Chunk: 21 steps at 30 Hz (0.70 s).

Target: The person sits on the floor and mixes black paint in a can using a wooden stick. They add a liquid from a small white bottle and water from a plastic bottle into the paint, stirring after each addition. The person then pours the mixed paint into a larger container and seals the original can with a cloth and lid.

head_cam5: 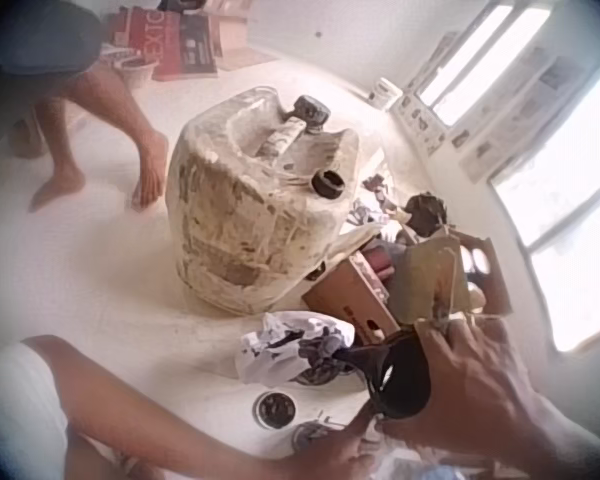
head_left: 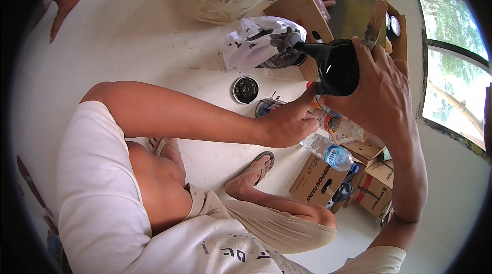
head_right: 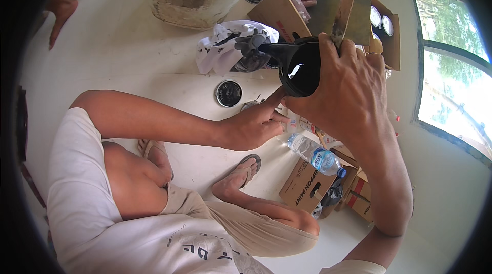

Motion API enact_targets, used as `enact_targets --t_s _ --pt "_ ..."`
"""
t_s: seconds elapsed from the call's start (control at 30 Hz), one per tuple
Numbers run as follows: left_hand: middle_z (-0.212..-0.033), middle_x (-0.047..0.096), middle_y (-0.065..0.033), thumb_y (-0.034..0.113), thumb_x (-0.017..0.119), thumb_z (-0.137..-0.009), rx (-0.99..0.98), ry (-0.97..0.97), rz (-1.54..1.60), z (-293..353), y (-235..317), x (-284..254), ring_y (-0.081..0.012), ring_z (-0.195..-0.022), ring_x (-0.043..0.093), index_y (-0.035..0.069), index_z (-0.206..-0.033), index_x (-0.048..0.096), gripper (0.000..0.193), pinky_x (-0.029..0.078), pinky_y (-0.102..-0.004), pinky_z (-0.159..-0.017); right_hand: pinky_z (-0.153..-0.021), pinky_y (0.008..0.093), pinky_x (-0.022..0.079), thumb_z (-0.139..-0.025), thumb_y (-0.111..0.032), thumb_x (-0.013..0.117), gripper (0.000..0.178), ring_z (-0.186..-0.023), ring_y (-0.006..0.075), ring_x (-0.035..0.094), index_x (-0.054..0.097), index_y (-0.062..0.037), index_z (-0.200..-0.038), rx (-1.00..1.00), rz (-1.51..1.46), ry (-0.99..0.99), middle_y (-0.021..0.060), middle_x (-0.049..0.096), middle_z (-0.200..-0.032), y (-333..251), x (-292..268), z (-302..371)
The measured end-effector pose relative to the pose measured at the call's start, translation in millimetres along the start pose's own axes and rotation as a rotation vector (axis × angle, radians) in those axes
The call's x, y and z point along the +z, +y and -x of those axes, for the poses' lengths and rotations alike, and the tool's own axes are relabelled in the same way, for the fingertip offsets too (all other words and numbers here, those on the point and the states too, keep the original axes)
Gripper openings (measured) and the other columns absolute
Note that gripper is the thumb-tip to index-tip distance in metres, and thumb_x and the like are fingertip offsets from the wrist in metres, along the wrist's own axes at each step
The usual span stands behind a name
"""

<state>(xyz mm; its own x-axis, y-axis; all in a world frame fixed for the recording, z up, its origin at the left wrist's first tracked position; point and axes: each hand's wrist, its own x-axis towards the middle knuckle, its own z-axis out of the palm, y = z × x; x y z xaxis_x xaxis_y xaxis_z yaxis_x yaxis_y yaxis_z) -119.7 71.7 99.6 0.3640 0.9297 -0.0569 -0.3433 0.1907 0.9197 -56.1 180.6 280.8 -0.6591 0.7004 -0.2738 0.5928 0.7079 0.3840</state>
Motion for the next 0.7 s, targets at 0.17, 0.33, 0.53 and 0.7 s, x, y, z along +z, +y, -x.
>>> enact_targets --t_s 0.17,0.33,0.53,0.7 --pt "-0.156 0.04 -0.0249 0.004 0.048 -0.099 -0.014 0.0 0.008 1 4 -1 -0.0352 -0.134 0.062 0.009 -0.167 -0.01 0.09 0.054 -0.0386 -0.103 -0.112 0.0456 0.04 -0.061 -0.05 0.092 0.102 -0.115 0.0361 0.069 0.059 0.0024 -0.142 -0.001 -0.011 0.012 0.023 0.069 -0.117 -4 -4 0" --pt "-0.109 0.054 -0.0152 0.01 0.049 -0.1 0.059 0.018 -0.006 -2 -8 2 -0.0247 -0.093 0.061 0.007 -0.166 -0.013 0.091 0.05 -0.0385 -0.081 -0.113 0.0464 0.04 -0.061 -0.05 0.093 0.102 -0.116 0.0368 0.068 0.059 0.0028 -0.141 -0.005 -0.007 -0.004 0.0237 0.069 -0.118 -6 -6 -1" --pt "-0.133 0.046 -0.0187 0.007 0.048 -0.1 0.024 -0.006 0.004 -2 -7 3 -0.0292 -0.114 0.062 0.007 -0.166 -0.012 0.089 0.05 -0.0398 -0.094 -0.113 0.0471 0.04 -0.061 -0.05 0.092 0.101 -0.115 0.0375 0.068 0.06 0.0039 -0.14 -0.02 -0.008 0.014 0.0245 0.069 -0.116 -5 -5 -1" --pt "-0.156 0.039 -0.0221 0.004 0.047 -0.1 0.003 -0.028 0.029 0 -3 1 -0.0339 -0.135 0.062 0.008 -0.166 -0.01 0.087 0.051 -0.0401 -0.107 -0.113 0.047 0.04 -0.061 -0.05 0.091 0.099 -0.114 0.0376 0.069 0.061 0.0043 -0.138 -0.018 -0.005 0.01 0.0242 0.069 -0.115 -6 -4 -1"
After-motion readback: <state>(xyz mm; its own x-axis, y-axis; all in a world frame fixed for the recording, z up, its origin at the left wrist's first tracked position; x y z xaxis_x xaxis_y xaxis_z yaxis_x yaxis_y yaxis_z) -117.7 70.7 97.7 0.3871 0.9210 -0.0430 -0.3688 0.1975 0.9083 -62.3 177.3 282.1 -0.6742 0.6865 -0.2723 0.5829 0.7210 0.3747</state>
